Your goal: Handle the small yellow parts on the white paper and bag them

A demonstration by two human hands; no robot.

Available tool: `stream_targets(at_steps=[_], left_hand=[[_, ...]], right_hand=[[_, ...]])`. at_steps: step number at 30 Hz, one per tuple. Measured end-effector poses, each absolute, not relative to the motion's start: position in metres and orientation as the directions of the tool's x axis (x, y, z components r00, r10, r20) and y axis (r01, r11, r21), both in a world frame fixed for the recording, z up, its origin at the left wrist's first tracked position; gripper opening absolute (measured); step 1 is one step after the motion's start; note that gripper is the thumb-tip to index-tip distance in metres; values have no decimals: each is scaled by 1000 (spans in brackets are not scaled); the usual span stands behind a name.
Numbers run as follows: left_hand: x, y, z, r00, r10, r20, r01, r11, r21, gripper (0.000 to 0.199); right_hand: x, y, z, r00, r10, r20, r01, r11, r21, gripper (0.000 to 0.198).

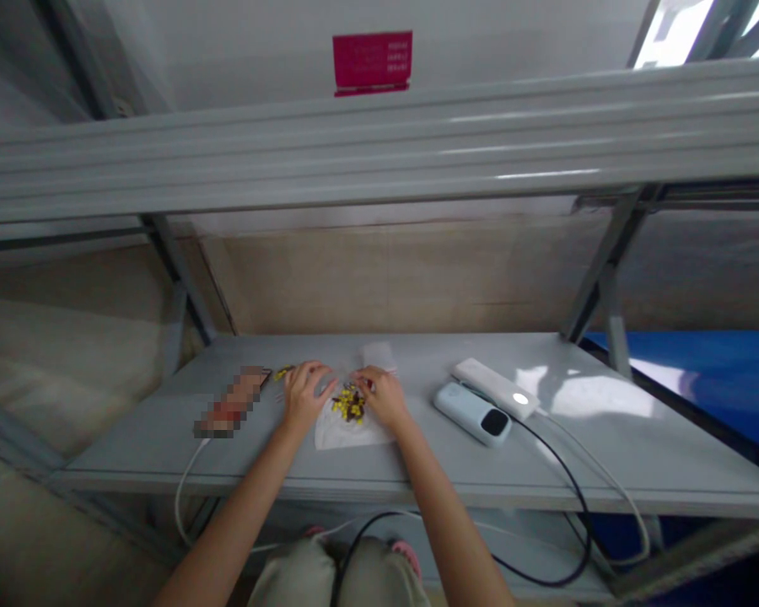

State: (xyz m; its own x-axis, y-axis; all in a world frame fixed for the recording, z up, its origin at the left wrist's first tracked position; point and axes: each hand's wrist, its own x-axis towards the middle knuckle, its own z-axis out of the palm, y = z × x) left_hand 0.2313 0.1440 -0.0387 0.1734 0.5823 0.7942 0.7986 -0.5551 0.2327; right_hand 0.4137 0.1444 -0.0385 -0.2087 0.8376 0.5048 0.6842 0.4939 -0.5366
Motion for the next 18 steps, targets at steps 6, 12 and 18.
stream_targets(at_steps=[6, 12, 18], left_hand=[[230, 151, -45, 217, 598, 771, 691, -652, 312, 19], [233, 155, -48, 204, 701, 684, 590, -645, 486, 24], [229, 158, -48, 10, 807, 590, 557, -495, 668, 13]], right_hand=[[418, 152, -45, -159, 825, 543, 625, 510, -591, 23], [422, 162, -52, 56, 867, 495, 419, 429, -800, 23], [417, 161, -55, 21, 862, 507, 201, 493, -846, 56]])
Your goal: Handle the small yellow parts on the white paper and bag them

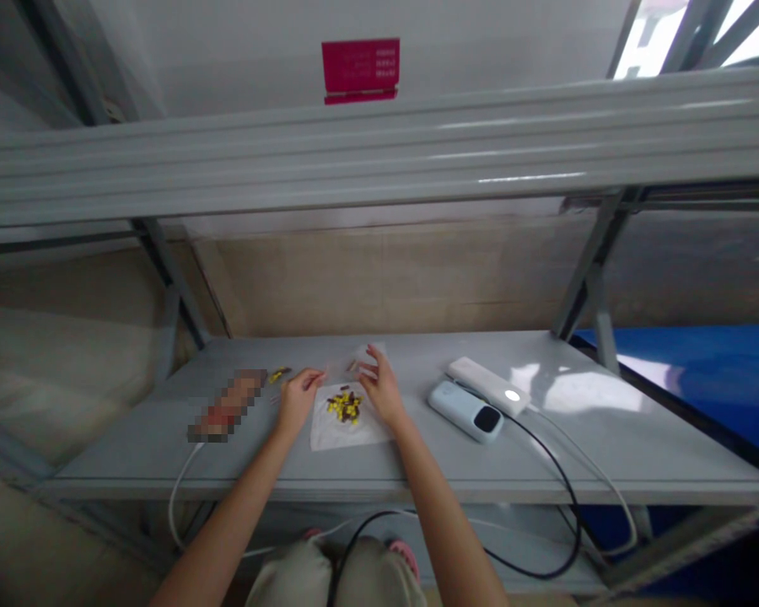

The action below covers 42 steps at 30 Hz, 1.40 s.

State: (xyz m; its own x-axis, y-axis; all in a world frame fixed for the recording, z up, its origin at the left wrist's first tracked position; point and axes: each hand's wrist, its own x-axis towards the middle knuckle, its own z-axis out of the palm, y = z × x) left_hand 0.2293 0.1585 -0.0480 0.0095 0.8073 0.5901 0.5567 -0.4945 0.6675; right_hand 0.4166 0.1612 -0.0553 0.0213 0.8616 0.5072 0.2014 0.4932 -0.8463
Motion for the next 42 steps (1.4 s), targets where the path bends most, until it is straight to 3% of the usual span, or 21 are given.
stream_targets(at_steps=[3, 7, 10, 15, 23, 42], left_hand=[[221, 164, -50, -200, 807, 556, 438, -434, 787, 18], [212, 171, -52, -394, 758, 519, 400, -366, 840, 24], [214, 171, -52, -267, 782, 563, 557, -351, 752, 21], [228, 164, -50, -19, 837, 546, 670, -395, 628, 13], [237, 154, -51, 339, 762, 551, 659, -610, 439, 12], [240, 155, -52, 380, 748, 544, 681, -624, 383, 9]], right_hand=[[414, 160, -57, 22, 856, 516, 207, 501, -840, 61], [415, 158, -56, -55, 876, 478, 325, 469, -821, 36], [415, 156, -51, -138, 871, 471, 422, 482, -768, 22], [414, 151, -46, -203, 862, 465, 449, 504, -738, 25], [409, 150, -49, -265, 864, 428, 411, 503, -761, 29], [406, 158, -56, -237, 873, 426, 512, 485, -709, 23]])
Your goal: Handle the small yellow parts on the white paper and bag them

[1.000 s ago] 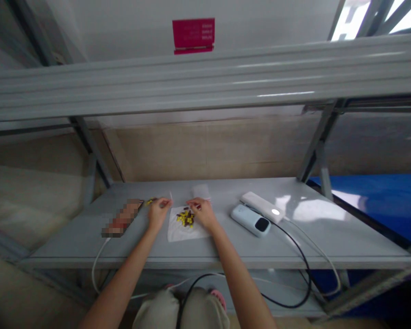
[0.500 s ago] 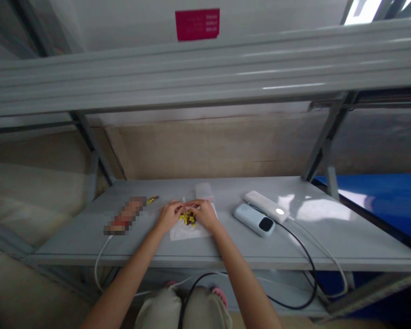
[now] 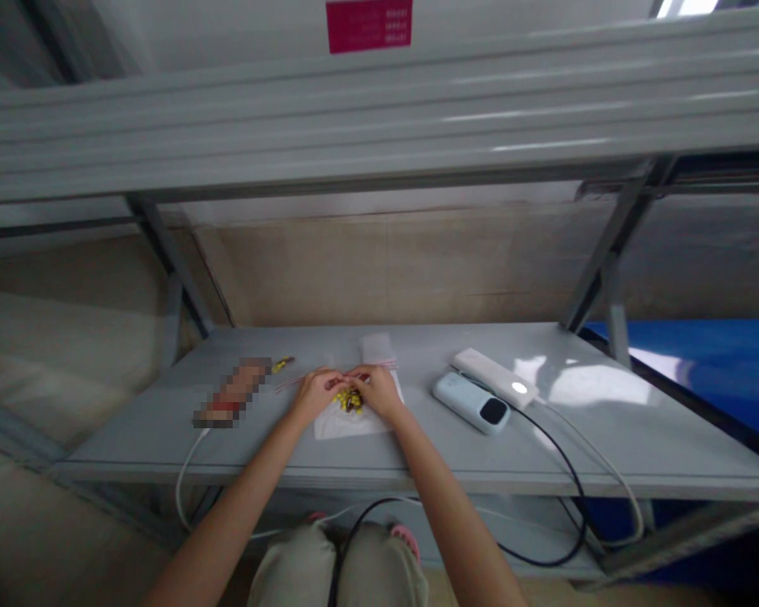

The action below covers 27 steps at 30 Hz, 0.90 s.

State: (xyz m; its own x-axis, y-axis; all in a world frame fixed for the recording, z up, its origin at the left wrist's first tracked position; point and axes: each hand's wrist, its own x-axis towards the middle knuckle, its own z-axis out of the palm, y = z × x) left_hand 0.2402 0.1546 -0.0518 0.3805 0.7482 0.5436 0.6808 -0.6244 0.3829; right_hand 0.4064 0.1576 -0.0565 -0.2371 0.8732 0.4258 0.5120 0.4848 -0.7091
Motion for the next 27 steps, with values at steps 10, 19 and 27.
stream_targets(at_steps=[10, 19, 27], left_hand=[[240, 156, -54, 398, 757, 519, 637, -635, 437, 21], [247, 151, -52, 340, 754, 562, 721, -592, 360, 18], [242, 152, -53, 217, 723, 656, 795, -520, 311, 15]], right_hand=[[409, 156, -53, -214, 867, 450, 589, 482, -649, 22], [406, 147, -44, -131, 895, 427, 744, 374, -555, 22], [408, 143, -38, -60, 919, 390, 762, 294, -577, 13]])
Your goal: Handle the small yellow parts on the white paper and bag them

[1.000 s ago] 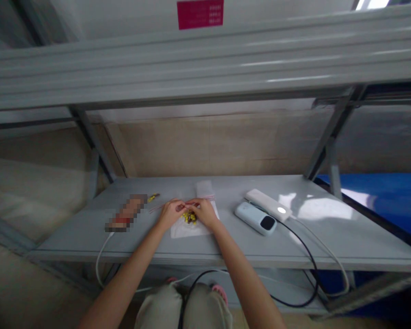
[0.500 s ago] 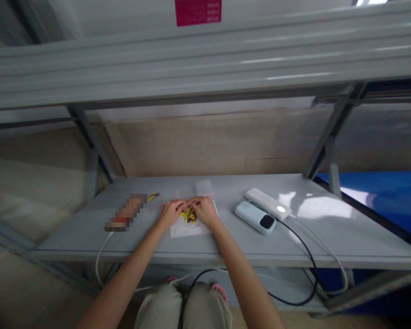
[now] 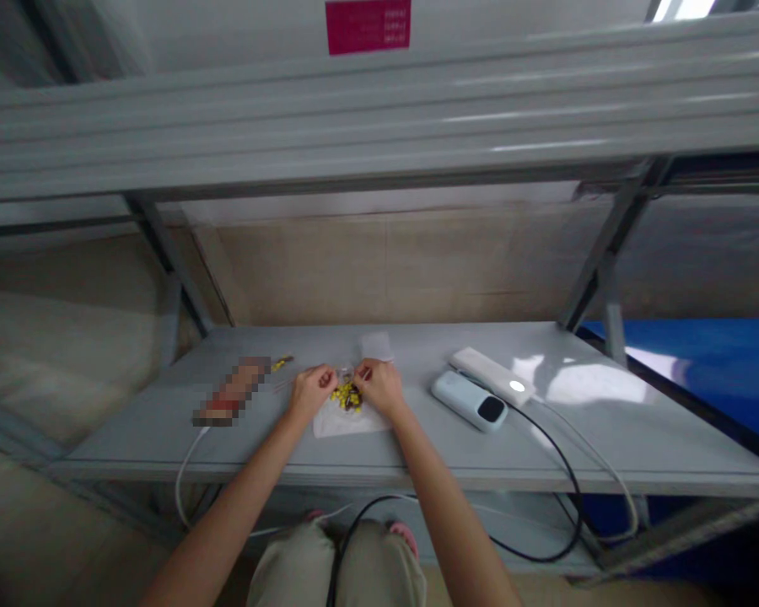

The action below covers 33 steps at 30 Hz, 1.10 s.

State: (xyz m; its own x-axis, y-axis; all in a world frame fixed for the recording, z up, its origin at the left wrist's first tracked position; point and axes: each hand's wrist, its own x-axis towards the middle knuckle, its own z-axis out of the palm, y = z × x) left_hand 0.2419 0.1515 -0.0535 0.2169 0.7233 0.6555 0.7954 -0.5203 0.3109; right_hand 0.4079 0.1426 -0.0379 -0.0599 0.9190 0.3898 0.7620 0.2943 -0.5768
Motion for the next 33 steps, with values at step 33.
stream_targets(at_steps=[33], left_hand=[[238, 174, -43, 53, 945, 322, -59, -319, 946, 36]], right_hand=[[418, 155, -40, -101, 939, 330, 136, 341, -930, 41]])
